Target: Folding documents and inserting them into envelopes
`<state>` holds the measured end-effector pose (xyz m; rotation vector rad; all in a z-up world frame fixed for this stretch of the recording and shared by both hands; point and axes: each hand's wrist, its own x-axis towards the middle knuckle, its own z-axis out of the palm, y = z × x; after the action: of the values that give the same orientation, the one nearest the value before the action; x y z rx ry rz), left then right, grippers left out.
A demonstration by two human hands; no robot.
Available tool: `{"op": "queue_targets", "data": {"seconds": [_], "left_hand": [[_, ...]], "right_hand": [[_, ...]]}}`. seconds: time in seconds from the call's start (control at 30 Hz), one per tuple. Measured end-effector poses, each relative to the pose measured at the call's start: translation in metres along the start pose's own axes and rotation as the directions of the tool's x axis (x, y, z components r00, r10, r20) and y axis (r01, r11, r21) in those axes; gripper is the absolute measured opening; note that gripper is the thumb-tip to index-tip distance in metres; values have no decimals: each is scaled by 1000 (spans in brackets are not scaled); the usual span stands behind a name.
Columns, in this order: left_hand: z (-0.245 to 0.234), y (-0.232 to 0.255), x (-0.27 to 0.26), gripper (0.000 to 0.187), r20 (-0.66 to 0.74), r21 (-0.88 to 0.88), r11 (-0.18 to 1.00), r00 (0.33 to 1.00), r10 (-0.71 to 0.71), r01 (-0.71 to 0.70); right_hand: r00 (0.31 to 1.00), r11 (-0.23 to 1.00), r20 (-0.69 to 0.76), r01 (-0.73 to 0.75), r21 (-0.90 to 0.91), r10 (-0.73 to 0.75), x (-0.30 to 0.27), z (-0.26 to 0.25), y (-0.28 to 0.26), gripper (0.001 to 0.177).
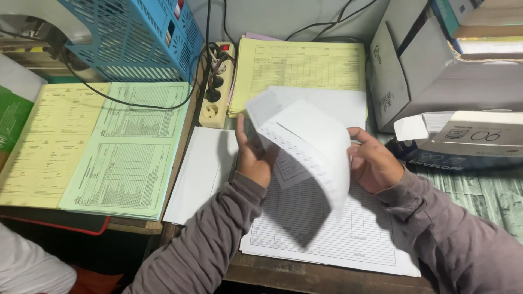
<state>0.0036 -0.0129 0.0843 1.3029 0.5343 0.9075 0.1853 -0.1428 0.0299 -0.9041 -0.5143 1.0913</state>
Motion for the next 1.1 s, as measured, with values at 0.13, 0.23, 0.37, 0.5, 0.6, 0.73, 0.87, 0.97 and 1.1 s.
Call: {"op": "queue_targets", "data": {"seconds": [0.13, 0.23, 0.37, 0.5, 0.6, 0.73, 0.87, 0.97, 1.1], "left_hand": [[-7, -8, 4, 61, 100, 139, 990, 995, 20, -33], [-8, -9, 1, 40, 129, -12, 998, 990, -52, 54], [-21, -37, 7, 64, 159, 18, 998, 986, 53, -57], [14, 20, 14, 54, 56, -285, 921, 963, -262, 267], [-13, -58, 10, 40, 58, -314, 922, 974, -220, 227], [-19, -34, -1, 33, 128, -16, 984, 976, -176, 179], [-7, -26, -3, 48, -1, 59, 987, 989, -150, 150], [-3, -26, -5, 44, -36, -7, 995, 994, -104, 104], [-2, -26, -6, 63, 73, -105, 993, 996, -43, 50]], "right_hand": [[999, 978, -33, -7, -209, 0, -6, 23, -12, 31], [997, 951, -63, 28, -307, -49, -3, 34, -19, 12], [996, 945, -86, -26, -326, -2, 2, 10, -5, 8], [997, 896, -40, -73, -439, 62, 2, 4, -6, 27], [998, 820, -47, -59, -569, 40, -3, 29, -20, 26], [997, 781, -7, 52, -622, -73, -9, 54, -34, 13], [969, 773, 205, 235, -590, -139, -10, 38, -27, 9], [976, 791, 208, 173, -587, -59, -12, 27, -17, 11], [977, 731, 197, 196, -654, -85, -21, 49, -24, 10]]}}
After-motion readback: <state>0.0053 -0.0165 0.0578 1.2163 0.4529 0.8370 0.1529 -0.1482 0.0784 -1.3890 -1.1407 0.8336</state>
